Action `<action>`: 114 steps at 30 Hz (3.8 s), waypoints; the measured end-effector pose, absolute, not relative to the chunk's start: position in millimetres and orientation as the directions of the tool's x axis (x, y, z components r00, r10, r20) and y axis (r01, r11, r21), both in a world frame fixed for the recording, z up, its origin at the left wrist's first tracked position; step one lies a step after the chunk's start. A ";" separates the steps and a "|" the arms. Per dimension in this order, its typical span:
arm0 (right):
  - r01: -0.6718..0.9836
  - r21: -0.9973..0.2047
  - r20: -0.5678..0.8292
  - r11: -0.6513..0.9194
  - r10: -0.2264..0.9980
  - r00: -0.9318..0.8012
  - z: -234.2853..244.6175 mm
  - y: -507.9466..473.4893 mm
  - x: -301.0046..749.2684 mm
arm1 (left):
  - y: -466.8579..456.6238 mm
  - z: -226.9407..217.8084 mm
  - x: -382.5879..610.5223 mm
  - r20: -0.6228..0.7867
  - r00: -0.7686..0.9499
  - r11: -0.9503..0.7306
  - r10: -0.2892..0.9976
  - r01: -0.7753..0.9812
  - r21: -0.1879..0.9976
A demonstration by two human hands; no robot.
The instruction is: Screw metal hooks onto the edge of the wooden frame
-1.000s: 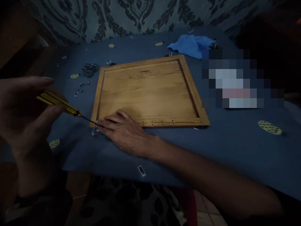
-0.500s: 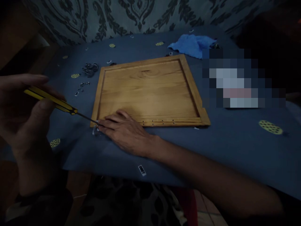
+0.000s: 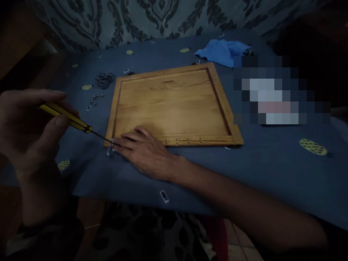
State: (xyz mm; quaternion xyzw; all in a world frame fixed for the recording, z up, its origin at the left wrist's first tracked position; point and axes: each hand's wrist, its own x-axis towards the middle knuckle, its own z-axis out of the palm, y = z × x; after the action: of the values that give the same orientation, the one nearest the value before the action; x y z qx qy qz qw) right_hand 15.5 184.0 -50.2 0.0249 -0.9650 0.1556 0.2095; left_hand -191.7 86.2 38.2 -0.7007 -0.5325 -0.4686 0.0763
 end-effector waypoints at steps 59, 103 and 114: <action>-0.110 -0.295 0.397 0.949 0.017 -0.917 -51.8 185.2 15.0 | 85.9 40.1 -188.3 0.758 -0.050 -0.417 0.650 0.810 0.411; -0.113 -0.282 0.401 0.953 0.010 -0.916 -52.3 185.2 15.4 | 84.7 42.7 -190.3 0.694 0.000 -0.434 0.720 0.780 0.451; -0.117 -0.287 0.402 0.951 0.008 -0.916 -51.0 184.4 15.2 | 87.2 41.6 -192.5 0.718 0.058 -0.412 0.693 0.849 0.330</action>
State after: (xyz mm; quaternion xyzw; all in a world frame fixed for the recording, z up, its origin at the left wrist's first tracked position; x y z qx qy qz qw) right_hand 15.2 184.4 -51.0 0.0281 -0.9665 0.1543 0.2034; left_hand -192.5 87.2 41.6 -0.7217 -0.5344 -0.4305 0.0904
